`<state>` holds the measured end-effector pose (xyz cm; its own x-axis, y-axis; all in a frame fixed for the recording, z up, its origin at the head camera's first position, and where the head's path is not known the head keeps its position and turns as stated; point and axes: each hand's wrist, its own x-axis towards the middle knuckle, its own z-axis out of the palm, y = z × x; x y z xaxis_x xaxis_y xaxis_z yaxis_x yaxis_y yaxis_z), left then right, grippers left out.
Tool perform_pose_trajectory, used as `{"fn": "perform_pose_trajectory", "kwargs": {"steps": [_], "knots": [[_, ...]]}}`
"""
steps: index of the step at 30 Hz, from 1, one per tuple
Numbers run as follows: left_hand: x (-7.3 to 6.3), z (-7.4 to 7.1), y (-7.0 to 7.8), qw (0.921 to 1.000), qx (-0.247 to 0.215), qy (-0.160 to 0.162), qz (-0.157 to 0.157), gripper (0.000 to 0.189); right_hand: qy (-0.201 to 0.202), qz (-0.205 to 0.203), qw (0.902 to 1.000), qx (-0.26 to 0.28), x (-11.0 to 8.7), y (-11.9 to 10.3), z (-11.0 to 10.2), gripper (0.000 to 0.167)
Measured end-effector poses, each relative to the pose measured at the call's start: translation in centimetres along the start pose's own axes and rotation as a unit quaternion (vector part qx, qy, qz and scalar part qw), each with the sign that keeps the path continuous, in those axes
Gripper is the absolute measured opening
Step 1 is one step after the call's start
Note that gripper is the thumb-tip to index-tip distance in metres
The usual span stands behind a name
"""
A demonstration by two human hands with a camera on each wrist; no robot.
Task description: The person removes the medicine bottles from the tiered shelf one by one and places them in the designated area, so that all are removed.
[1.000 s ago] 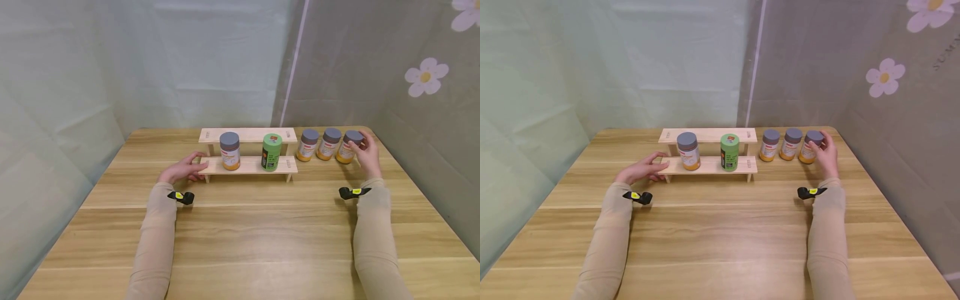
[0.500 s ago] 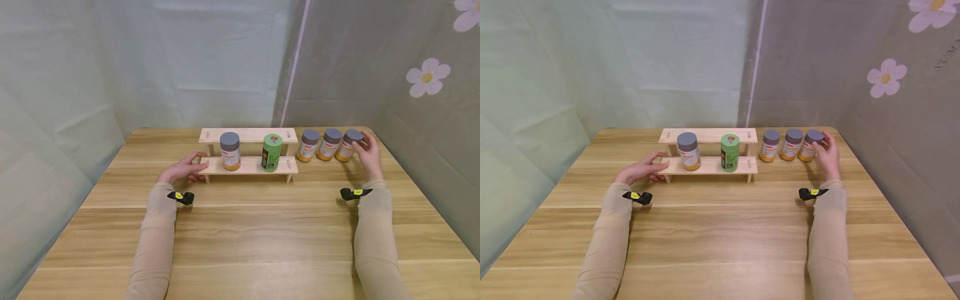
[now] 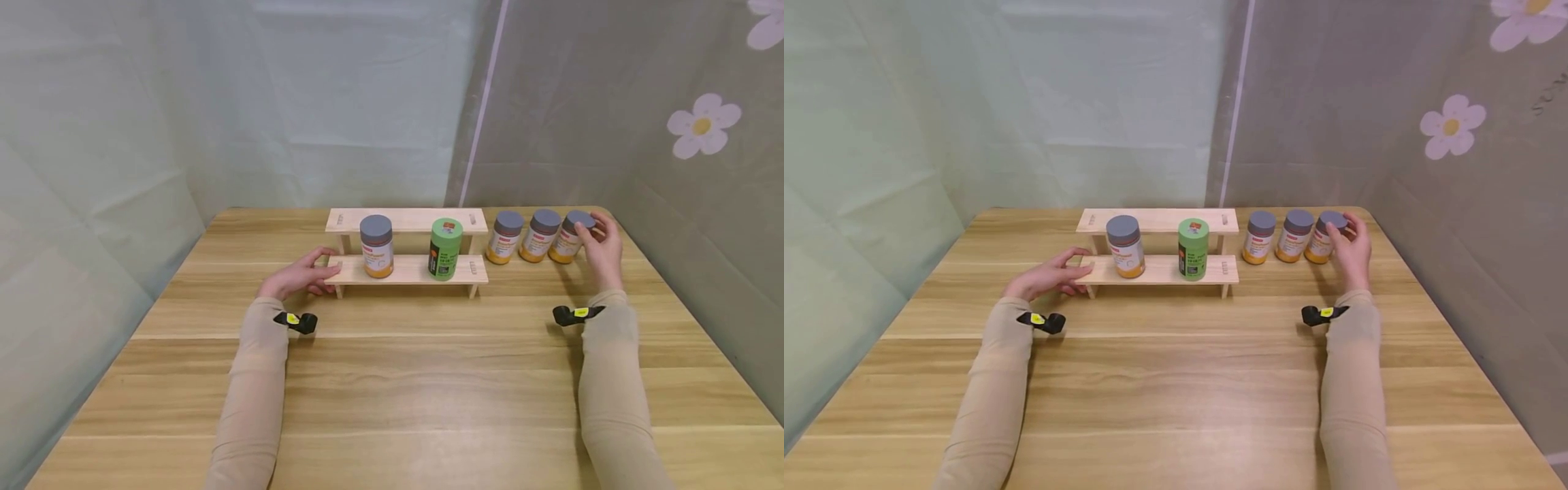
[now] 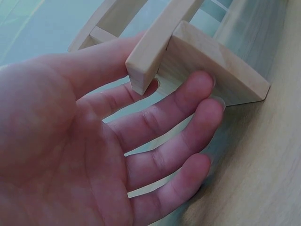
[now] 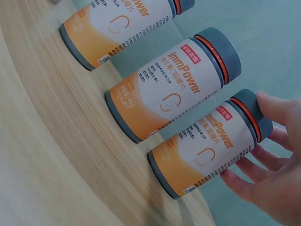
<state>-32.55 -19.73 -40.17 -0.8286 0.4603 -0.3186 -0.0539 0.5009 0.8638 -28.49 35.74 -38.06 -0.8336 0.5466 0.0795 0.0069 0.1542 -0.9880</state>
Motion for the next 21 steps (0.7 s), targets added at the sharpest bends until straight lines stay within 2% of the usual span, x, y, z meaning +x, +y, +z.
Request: {"fn": "perform_pose_trajectory", "kwargs": {"steps": [7, 10, 12, 14, 17, 19, 21], "knots": [[0.0, -0.1, 0.0, 1.0, 0.0, -0.002, 0.002, 0.063, -0.016, -0.005, 0.9996, -0.021, 0.1, 0.0, -0.1, 0.056], [0.0, -0.1, -0.1, 1.0, 0.001, -0.002, 0.001, 0.063, -0.014, 0.008, 0.9998, 0.009, 0.5, 0.2, 0.0, 0.055], [0.0, -0.1, -0.1, 1.0, 0.002, -0.002, 0.0, 0.063, -0.009, 0.007, 0.9993, 0.037, 2.2, 1.7, -0.1, 0.049], [0.1, -0.2, -0.1, 1.0, 0.003, -0.001, -0.001, 0.063, -0.01, 0.013, 0.9986, 0.051, 2.6, 2.2, -0.2, 0.045], [0.0, -0.1, -0.1, 1.0, 0.003, 0.0, 0.0, 0.064, -0.015, 0.018, 0.9981, 0.057, 2.4, 1.9, -0.1, 0.044], [-0.1, 0.0, -0.1, 1.0, 0.004, -0.003, 0.006, 0.065, -0.02, 0.031, 0.998, 0.052, 0.8, 0.3, 0.1, 0.048], [-0.1, -0.1, -0.1, 0.9998, -0.001, -0.009, 0.016, 0.068, -0.021, 0.034, 0.9977, 0.055, 0.4, -0.1, 0.2, 0.05]]}}
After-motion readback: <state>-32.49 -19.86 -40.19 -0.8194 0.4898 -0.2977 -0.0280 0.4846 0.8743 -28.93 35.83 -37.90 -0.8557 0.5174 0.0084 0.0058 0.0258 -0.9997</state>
